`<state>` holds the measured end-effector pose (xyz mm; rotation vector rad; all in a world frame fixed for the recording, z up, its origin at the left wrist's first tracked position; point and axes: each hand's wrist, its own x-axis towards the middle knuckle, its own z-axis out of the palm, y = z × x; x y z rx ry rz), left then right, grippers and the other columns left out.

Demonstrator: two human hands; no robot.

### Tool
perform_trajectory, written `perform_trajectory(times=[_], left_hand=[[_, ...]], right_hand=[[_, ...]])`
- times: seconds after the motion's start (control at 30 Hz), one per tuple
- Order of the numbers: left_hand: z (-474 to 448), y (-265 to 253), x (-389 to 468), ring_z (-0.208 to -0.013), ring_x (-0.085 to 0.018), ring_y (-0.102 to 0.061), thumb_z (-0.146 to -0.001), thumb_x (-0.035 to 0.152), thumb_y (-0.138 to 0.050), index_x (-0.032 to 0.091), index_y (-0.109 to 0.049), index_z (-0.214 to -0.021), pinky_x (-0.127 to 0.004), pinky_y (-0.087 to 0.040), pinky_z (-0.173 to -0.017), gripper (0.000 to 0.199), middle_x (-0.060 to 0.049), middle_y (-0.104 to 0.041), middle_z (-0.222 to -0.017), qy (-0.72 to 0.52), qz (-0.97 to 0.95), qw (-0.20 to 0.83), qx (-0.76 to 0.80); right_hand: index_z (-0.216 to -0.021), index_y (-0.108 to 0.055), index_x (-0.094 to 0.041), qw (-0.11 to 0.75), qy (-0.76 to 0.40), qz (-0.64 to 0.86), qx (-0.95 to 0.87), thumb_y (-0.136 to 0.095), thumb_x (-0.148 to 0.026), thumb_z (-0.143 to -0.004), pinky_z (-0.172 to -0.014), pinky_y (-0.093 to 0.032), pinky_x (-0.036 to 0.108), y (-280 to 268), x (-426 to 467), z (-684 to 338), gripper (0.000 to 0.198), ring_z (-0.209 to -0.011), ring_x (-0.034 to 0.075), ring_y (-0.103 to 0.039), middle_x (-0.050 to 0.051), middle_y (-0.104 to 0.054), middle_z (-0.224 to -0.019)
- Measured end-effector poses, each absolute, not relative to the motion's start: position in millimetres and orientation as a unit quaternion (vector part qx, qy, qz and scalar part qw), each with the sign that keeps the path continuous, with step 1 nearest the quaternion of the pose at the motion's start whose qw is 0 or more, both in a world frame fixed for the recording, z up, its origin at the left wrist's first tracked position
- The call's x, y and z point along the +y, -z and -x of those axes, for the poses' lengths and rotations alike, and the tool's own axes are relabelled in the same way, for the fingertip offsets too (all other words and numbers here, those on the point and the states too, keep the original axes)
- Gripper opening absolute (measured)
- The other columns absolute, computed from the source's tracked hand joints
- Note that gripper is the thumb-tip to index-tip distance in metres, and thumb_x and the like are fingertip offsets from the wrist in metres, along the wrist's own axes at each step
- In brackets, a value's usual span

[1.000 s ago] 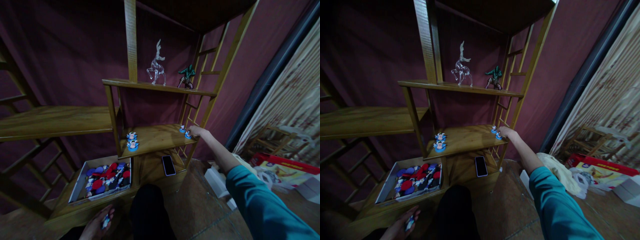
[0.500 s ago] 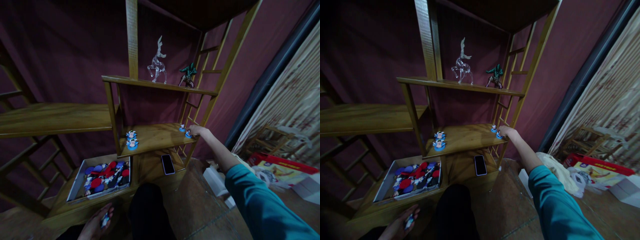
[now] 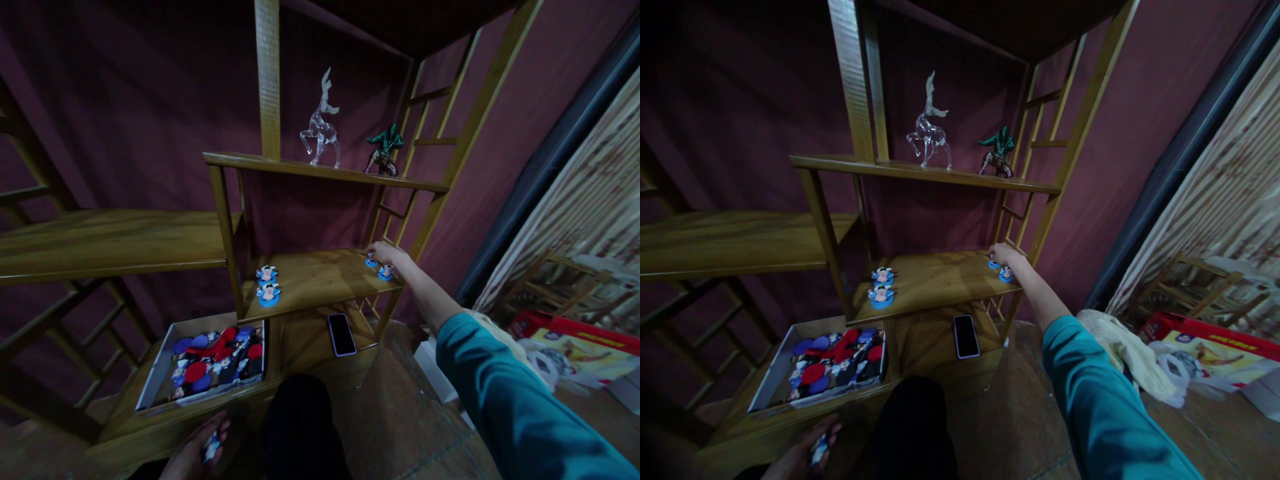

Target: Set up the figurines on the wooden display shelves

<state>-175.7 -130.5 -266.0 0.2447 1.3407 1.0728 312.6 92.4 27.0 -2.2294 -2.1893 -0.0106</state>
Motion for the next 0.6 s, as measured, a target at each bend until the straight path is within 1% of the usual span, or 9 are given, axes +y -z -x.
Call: perform_trajectory(times=[0.13, 0.27, 0.33, 0.47, 0.6], left_hand=[[176.4, 265.2, -128.6, -0.055, -0.011, -0.063, -0.068, 0.005, -0.065, 0.017, -0.063, -0.095, -0.016, -0.047, -0.043, 0.031, -0.003, -0.068, -0.079, -0.471, -0.106, 0.644, 0.594], [171.1, 252.2, -126.2, -0.053, -0.009, -0.061, -0.070, -0.001, -0.060, 0.018, -0.062, -0.094, -0.015, -0.046, -0.043, 0.031, -0.001, -0.067, -0.077, -0.459, -0.102, 0.653, 0.594], [167.9, 246.0, -124.2, -0.053, -0.009, -0.061, -0.071, 0.000, -0.059, 0.018, -0.062, -0.093, -0.015, -0.045, -0.043, 0.029, -0.001, -0.067, -0.076, -0.457, -0.098, 0.655, 0.594], [164.1, 239.7, -118.0, -0.052, -0.009, -0.060, -0.075, 0.002, -0.057, 0.017, -0.060, -0.095, -0.015, -0.046, -0.042, 0.025, -0.001, -0.066, -0.076, -0.457, -0.081, 0.662, 0.589], [165.8, 235.3, -108.3, -0.053, -0.008, -0.060, -0.074, 0.003, -0.059, 0.015, -0.060, -0.096, -0.015, -0.046, -0.042, 0.025, -0.002, -0.065, -0.077, -0.455, -0.078, 0.669, 0.583]], right_hand=[[-0.104, -0.067, -0.020, -0.003, -0.001, 0.718, -0.696, -0.060, -0.018, -0.077, -0.073, -0.044, 0.020, -18.9, 100.2, -313.1, 0.029, -0.095, 0.019, -0.063, 0.009, -0.069, -0.105], [-0.101, -0.068, -0.019, -0.007, -0.005, 0.719, -0.695, -0.059, -0.021, -0.078, -0.068, -0.043, 0.019, -17.5, 102.1, -314.9, 0.025, -0.089, 0.018, -0.064, 0.009, -0.070, -0.100], [-0.100, -0.069, -0.018, -0.007, -0.006, 0.718, -0.696, -0.059, -0.021, -0.078, -0.067, -0.043, 0.019, -18.1, 101.4, -315.2, 0.024, -0.087, 0.017, -0.064, 0.009, -0.070, -0.099], [-0.099, -0.069, -0.017, -0.004, -0.008, 0.714, -0.700, -0.058, -0.020, -0.080, -0.065, -0.040, 0.017, -19.7, 97.4, -314.1, 0.022, -0.082, 0.015, -0.063, 0.009, -0.070, -0.097], [-0.102, -0.067, -0.012, 0.000, -0.012, 0.701, -0.713, -0.058, -0.018, -0.081, -0.066, -0.037, 0.015, -22.3, 92.2, -310.9, 0.024, -0.081, 0.011, -0.059, 0.009, -0.070, -0.097]])
